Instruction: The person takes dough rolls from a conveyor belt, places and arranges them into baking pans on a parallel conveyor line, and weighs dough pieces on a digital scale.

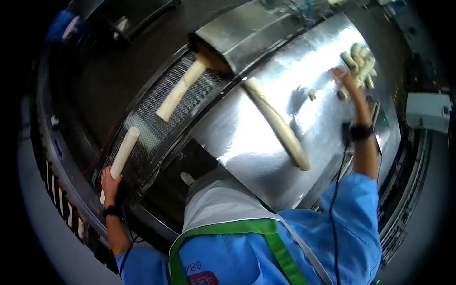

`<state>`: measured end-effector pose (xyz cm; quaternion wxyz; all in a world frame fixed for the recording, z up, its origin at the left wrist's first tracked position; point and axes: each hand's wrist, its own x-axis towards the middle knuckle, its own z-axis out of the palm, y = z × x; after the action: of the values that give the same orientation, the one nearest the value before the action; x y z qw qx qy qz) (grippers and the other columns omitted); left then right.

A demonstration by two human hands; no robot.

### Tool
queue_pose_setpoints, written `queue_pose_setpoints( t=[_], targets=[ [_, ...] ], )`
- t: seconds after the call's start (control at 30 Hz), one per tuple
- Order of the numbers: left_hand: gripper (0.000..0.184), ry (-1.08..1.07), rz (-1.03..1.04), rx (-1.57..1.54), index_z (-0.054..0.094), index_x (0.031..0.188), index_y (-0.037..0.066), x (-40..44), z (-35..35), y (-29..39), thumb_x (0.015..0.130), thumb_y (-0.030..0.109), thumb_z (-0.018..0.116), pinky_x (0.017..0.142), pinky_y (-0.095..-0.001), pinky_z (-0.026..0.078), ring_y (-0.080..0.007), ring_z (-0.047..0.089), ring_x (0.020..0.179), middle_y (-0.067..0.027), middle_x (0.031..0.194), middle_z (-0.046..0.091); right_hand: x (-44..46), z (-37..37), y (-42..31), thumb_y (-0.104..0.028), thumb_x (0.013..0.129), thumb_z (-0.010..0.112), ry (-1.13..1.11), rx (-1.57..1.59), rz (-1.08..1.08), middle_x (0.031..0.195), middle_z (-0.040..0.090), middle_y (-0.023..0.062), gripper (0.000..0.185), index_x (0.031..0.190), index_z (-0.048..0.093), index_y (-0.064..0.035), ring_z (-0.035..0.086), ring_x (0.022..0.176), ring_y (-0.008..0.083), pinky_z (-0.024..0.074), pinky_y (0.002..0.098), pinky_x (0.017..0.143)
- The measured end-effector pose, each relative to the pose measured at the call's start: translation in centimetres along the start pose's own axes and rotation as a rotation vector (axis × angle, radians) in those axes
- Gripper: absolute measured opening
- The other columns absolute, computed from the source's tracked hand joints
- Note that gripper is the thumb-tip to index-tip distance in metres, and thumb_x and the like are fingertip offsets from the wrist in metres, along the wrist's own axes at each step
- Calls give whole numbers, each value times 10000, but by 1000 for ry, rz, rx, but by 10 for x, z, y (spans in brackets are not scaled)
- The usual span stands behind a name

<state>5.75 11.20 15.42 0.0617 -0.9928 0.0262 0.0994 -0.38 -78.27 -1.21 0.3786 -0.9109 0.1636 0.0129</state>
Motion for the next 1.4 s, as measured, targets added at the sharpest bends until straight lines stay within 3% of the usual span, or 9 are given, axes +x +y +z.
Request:
queue_pose_setpoints(
  t=[0.07, 0.13, 0.43, 0.57, 0.67, 0.97, 1.07, 1.23, 1.4],
  targets=[
    [383, -66, 45, -93, 443, 936, 49, 3, 52, 8, 615, 176, 609, 724, -400, 367, -341, 442, 872, -148, 907, 475, -52, 91, -84, -189, 785, 486, -397, -437, -129, 993, 499, 102, 306, 1040, 470, -20, 485, 881, 207, 388, 277, 770],
    [352, -63, 66, -137, 457, 902, 35, 10, 78, 12, 619, 182, 605, 714, -390, 380, -347, 452, 851, -165, 869, 491, -109, 126, -144, -243, 671, 611, -447, -196, 56, 1006, 482, 180, 529, 1095, 409, -2, 454, 964, 281, 360, 341, 827],
    [384, 123, -214, -669, 496, 908, 19, 4, 58, 21, 643, 272, 609, 660, -368, 424, -293, 543, 794, -159, 864, 557, -142, 145, -124, -151, 646, 606, -7, -391, -5, 1173, 362, 189, 649, 1192, 288, -6, 349, 1077, 328, 301, 365, 876],
    [378, 286, -34, -1062, 485, 848, -15, 6, 20, 3, 647, 267, 638, 616, -314, 404, -185, 521, 719, -112, 767, 540, -146, 139, -179, -206, 699, 520, -360, 451, 285, 1032, 460, 174, 532, 1148, 331, 6, 473, 912, 249, 373, 338, 748],
    [249, 222, -153, -1764, 484, 872, 12, -9, -13, 6, 710, 163, 597, 482, -230, 445, -102, 528, 644, -54, 760, 530, -139, 132, -179, -219, 784, 443, -384, 480, 193, 789, 499, 75, 304, 1003, 446, -8, 497, 712, 146, 387, 236, 595],
    [318, 1040, -391, -1886, 389, 974, 58, -146, -72, -118, 736, 218, 526, 406, -226, 465, -143, 526, 525, -84, 755, 486, -72, 227, -430, -274, 746, 476, -342, 685, 186, 973, 488, 139, 453, 1097, 377, -5, 501, 855, 209, 408, 301, 684],
    [289, 1353, -515, -1708, 377, 976, 67, -221, -65, -145, 752, 193, 509, 424, -242, 469, -141, 524, 541, -84, 781, 484, -65, 289, -534, -282, 731, 488, -583, 780, 82, 1036, 480, 159, 506, 1130, 351, -1, 500, 904, 234, 416, 327, 716],
    [309, 1633, -977, -1463, 385, 996, 33, -325, -19, -186, 760, 198, 498, 431, -242, 443, -142, 523, 547, -68, 763, 503, -152, 426, -732, -177, 738, 441, -1301, 802, -321, 830, 535, 180, 417, 1077, 352, 49, 547, 598, 182, 464, 243, 454],
    [474, 858, -1650, -1593, 303, 1106, -22, -387, 162, -235, 752, 216, 509, 590, -326, 458, -220, 529, 743, -159, 899, 502, -302, 556, -845, -169, 730, 492, -1957, 653, -361, 819, 555, 135, 349, 1022, 442, 14, 547, 614, 170, 458, 257, 518]
  ],
)
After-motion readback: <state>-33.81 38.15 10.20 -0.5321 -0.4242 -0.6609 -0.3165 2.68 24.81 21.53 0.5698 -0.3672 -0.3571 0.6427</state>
